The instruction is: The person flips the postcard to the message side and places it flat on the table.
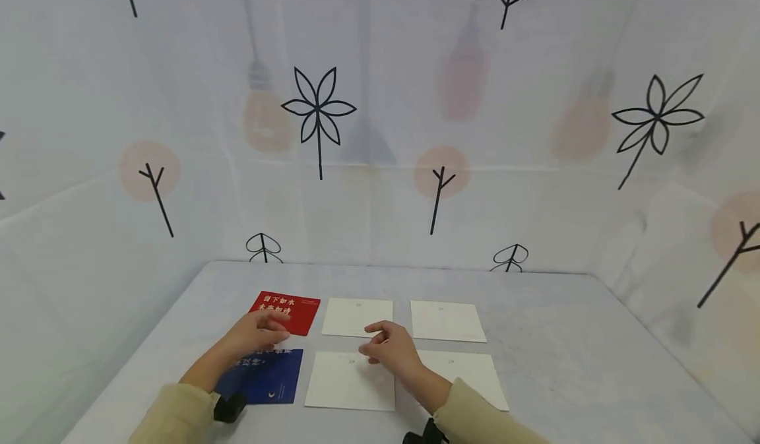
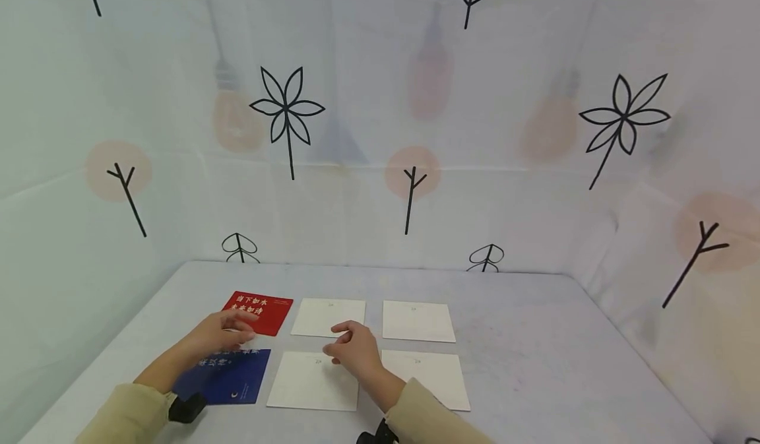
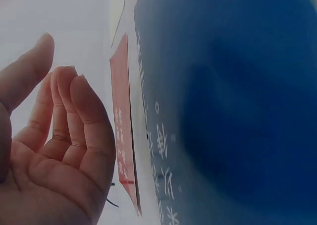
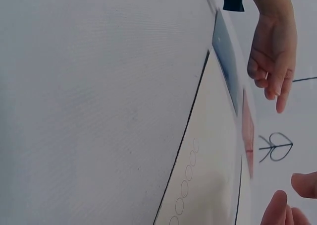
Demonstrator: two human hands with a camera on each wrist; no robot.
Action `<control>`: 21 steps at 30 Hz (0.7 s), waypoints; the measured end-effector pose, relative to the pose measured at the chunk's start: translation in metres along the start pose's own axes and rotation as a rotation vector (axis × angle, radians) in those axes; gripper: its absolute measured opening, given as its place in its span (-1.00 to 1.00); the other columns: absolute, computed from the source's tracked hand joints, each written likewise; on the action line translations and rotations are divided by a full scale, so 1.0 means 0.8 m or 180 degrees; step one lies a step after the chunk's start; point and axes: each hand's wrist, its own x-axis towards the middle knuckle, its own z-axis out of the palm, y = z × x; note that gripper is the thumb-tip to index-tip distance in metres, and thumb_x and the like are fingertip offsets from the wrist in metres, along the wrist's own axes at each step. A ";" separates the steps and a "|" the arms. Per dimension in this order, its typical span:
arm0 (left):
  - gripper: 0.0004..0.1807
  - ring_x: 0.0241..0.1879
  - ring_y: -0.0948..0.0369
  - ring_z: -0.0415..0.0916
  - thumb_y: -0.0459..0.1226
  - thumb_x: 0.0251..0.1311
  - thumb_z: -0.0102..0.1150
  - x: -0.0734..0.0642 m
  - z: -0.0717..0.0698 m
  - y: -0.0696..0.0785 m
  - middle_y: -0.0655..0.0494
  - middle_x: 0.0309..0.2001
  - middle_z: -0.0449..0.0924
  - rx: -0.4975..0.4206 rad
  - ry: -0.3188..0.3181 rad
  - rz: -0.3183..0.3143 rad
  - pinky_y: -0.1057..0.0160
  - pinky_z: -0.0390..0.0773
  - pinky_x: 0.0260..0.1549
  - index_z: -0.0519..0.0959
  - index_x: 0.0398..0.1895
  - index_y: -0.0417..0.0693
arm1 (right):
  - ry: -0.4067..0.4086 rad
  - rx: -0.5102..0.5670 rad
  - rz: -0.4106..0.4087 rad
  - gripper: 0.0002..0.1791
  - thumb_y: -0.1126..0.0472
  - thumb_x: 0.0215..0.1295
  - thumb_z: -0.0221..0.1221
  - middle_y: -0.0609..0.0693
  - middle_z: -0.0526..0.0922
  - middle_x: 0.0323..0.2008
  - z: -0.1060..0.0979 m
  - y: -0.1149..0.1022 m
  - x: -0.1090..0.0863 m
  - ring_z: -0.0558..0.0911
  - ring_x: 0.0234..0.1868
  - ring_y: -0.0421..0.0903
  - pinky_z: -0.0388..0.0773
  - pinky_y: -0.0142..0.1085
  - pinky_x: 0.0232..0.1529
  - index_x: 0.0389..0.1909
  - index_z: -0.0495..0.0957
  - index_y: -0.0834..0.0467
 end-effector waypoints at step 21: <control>-0.46 -0.15 0.06 0.48 -0.14 0.04 0.33 0.020 -0.039 -0.018 -0.04 -0.15 0.52 0.0260 0.0078 -0.0085 0.12 0.59 -0.21 0.47 0.10 -0.13 | 0.0148 -0.0153 -0.0050 -0.62 0.38 -0.01 0.34 0.01 0.43 -0.53 0.040 0.003 0.030 0.48 -0.62 -0.18 0.59 -0.28 -0.45 -0.12 0.51 0.34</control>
